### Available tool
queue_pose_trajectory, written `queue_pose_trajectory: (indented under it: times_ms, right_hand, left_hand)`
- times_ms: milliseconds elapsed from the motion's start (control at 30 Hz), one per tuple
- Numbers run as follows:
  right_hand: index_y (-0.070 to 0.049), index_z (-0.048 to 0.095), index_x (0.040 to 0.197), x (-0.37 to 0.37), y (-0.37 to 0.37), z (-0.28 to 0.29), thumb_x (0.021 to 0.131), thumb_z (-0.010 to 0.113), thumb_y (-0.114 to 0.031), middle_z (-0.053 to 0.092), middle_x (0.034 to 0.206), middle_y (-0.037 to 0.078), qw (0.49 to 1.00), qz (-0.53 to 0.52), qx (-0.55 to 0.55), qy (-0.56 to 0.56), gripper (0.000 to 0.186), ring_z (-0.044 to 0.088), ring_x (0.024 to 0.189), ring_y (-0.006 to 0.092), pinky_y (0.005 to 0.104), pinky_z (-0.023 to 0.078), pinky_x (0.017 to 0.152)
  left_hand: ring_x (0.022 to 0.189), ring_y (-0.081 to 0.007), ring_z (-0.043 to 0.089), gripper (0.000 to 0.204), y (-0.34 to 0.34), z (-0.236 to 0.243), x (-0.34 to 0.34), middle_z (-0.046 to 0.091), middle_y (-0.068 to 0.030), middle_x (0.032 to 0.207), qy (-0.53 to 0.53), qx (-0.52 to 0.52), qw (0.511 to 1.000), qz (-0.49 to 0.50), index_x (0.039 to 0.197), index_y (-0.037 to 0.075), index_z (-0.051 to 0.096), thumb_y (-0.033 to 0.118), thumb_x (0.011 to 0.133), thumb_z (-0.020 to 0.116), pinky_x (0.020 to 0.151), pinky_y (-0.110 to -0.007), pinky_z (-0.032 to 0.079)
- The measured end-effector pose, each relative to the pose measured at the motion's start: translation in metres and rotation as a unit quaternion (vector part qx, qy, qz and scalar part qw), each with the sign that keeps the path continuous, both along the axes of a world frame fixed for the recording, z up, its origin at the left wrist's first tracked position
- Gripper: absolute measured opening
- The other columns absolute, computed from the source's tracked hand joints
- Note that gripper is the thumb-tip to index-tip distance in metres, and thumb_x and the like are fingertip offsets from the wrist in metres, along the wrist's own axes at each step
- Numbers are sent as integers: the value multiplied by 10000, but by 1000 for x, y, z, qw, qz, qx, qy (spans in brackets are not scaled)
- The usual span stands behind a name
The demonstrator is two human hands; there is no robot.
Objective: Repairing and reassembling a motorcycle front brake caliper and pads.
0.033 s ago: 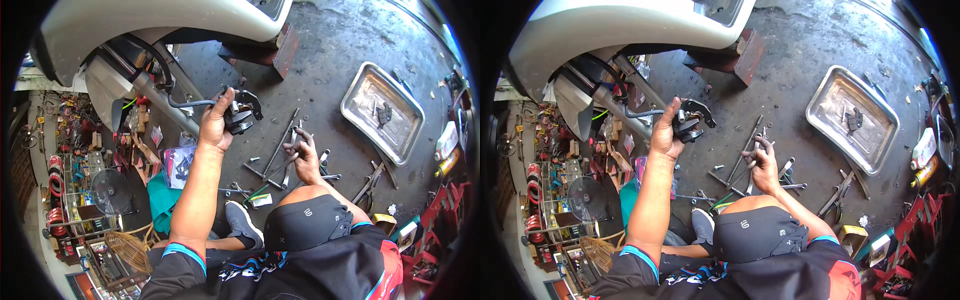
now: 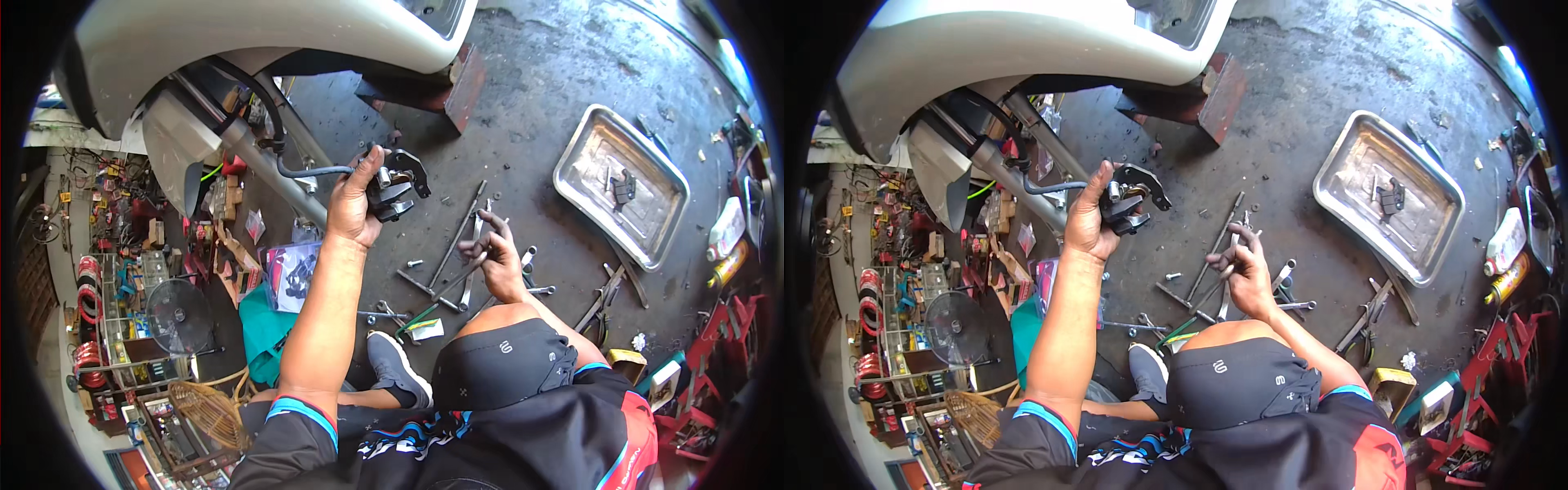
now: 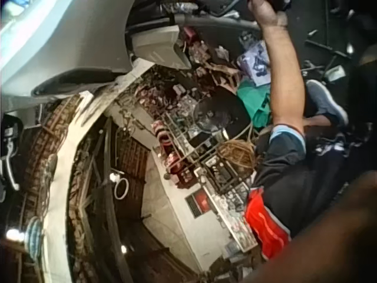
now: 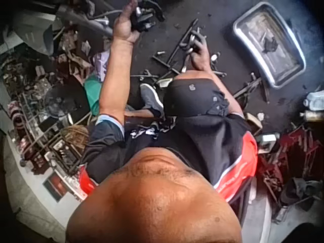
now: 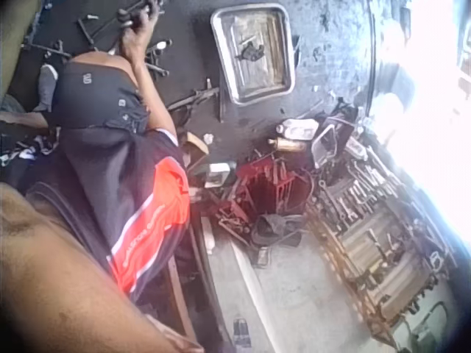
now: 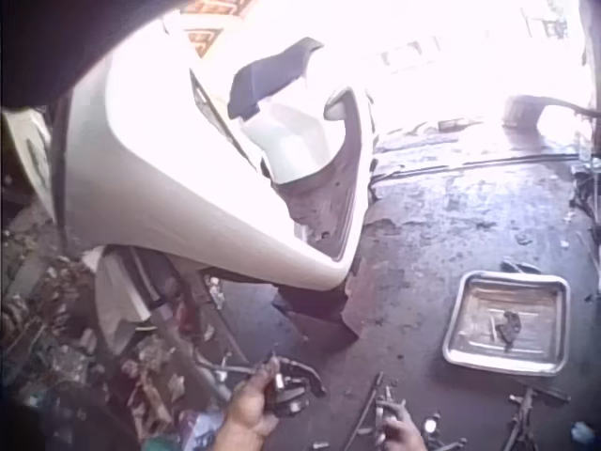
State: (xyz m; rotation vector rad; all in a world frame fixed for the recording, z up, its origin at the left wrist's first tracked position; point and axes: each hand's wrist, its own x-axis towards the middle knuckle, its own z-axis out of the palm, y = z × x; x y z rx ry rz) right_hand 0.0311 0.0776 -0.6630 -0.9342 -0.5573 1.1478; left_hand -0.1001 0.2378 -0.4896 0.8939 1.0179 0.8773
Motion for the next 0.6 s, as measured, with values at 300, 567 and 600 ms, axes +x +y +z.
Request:
queue_pose_trajectory:
  times_ms: [300,567,600]
  right_hand:
    - [-26,588,907,74,-17,176,684,521,11,435,1301,121,942,224,114,-222,237,511,769,94,232,423,652]
    - [-112,170,1496,54,-37,302,1028,443,-253,424,583,8,920,-125,121,-352,560,364,463,74,226,280,434]
    - [-106,165,1497,49,-37,304,1030,438,-232,397,585,-18,907,-91,84,-402,556,350,468,61,220,272,437]
  left_hand:
    - [766,-173,688,344,-11,-2,2,704,-48,913,-140,-16,990,-19,1001,79,676,357,825,776,569,-333,558]
    - [735,-177,698,262,-11,2,17,715,-57,911,-299,-57,952,24,987,43,690,205,811,798,653,-330,597]
    - [804,-185,707,279,-12,0,23,715,-85,995,-338,-55,939,25,1026,21,685,201,833,774,679,-345,605]
